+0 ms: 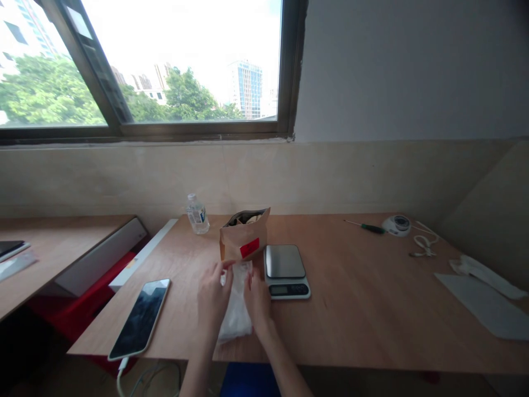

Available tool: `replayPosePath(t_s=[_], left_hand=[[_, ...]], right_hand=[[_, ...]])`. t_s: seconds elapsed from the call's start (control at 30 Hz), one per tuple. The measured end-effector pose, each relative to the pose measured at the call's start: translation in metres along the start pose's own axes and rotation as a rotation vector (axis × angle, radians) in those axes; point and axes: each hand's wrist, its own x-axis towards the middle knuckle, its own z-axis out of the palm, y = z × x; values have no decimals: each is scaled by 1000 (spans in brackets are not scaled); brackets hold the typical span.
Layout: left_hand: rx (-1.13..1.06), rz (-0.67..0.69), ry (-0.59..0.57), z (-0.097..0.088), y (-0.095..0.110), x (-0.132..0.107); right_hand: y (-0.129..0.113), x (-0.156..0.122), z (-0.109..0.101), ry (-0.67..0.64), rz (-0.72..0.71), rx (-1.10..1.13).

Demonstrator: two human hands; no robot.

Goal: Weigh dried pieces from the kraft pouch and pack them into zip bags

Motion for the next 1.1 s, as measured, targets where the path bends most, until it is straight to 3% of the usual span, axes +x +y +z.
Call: replayPosePath(t_s=[0.07, 0.13, 0.27, 0.37, 0.53, 0.67, 1.1], left_hand=[[39, 70, -110, 16, -4, -10], [159, 57, -150, 36, -14, -22], [325, 81, -224, 69, -35, -41], [438, 106, -329, 79, -42, -48], [499, 120, -377, 81, -45, -49], [512, 138, -350, 82, -48, -50], [364, 130, -264, 67, -35, -47]], right_hand=[[0, -1, 0, -53, 18, -21], [5, -3, -4, -26, 18, 11], [30, -10, -30, 195, -38, 109], [61, -12, -59, 307, -18, 139], [120, -10, -101, 451, 112, 173], [148, -10, -114, 446, 206, 241], [134, -18, -116, 280, 141, 194]])
